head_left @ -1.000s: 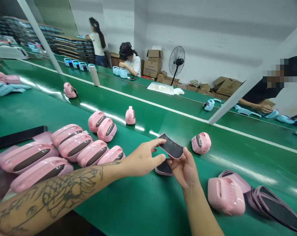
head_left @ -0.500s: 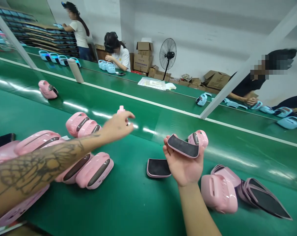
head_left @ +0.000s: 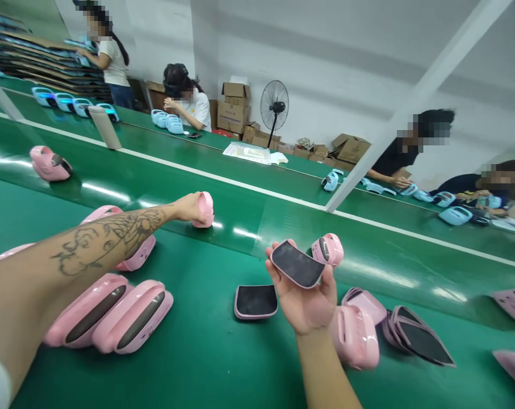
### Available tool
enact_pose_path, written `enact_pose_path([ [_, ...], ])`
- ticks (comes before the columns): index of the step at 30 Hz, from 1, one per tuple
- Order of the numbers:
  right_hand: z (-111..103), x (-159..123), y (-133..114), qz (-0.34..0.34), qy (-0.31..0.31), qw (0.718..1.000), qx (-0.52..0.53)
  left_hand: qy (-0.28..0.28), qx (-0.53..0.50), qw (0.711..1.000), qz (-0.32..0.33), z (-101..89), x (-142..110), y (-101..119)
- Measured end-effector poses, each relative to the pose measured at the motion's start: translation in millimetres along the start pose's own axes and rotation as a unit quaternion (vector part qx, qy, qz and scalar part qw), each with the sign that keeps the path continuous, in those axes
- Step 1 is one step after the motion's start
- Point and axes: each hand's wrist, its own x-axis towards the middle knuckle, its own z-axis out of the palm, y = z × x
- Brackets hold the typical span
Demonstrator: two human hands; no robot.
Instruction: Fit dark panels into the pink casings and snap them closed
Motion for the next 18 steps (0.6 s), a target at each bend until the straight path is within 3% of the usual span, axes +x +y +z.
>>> enact_pose_path([
  [5,-9.3,2.8,8.4,0.006,0.019,0.998,-0.056,-0.069,-0.054,0.995,0.039,4.6,-23.2,33.4],
  [10,-2.4,-4.1,23.6,0.005,0.043,0.990,-0.133,-0.151,-0.231,0.957,0.084,23.8,-95.3,62.0],
  [14,12.5,-15.0,33.1,0.013,0.022,0.983,-0.183,-0.122,-0.281,0.948,0.084,46.1,-143.5,73.1],
  [18,20.4,-22.1,35.9,-0.005,0.002,0.972,-0.235,-0.079,-0.295,0.950,0.067,66.5,-158.9,72.8],
])
